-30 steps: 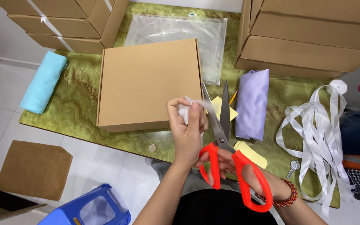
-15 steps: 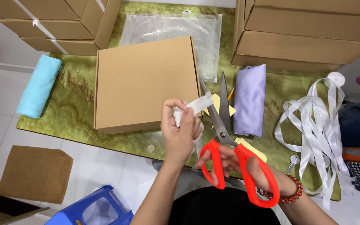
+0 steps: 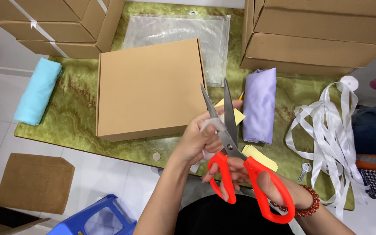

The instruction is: The person wraps a rolled black item in bubble wrap, places it into a cardboard box, and closes the box. They then cut a white ribbon with scissors and tie the ribbon around the box to secure it.

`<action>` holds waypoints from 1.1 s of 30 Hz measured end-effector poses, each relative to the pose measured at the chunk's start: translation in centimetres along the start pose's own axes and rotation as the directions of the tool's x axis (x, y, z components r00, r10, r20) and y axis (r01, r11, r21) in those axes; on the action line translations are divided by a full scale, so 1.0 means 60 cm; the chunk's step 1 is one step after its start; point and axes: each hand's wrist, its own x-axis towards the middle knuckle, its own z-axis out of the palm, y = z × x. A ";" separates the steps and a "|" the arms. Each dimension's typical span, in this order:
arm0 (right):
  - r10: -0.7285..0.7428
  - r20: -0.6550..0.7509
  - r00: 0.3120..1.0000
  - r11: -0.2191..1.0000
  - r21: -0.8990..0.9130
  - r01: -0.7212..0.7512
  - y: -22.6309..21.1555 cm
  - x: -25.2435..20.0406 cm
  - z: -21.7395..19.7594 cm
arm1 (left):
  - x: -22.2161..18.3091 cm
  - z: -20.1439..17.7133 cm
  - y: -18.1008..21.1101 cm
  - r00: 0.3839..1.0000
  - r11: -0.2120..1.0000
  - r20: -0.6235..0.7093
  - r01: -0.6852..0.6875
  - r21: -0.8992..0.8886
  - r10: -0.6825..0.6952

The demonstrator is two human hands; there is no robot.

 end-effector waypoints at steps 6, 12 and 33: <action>0.004 0.004 1.000 1.000 -0.007 -0.004 0.003 -0.010 0.000 | -0.003 -0.071 -0.065 0.982 0.990 -0.150 -0.101 0.097 0.115; -0.064 -0.019 0.998 0.997 0.030 0.065 0.008 -0.027 0.000 | -0.010 0.007 0.011 0.961 0.949 -0.193 -0.139 0.284 0.199; -0.043 -0.224 0.974 0.997 -0.077 0.026 -0.031 -0.004 0.024 | -0.020 0.014 0.040 0.928 0.932 -0.298 -0.114 0.345 0.223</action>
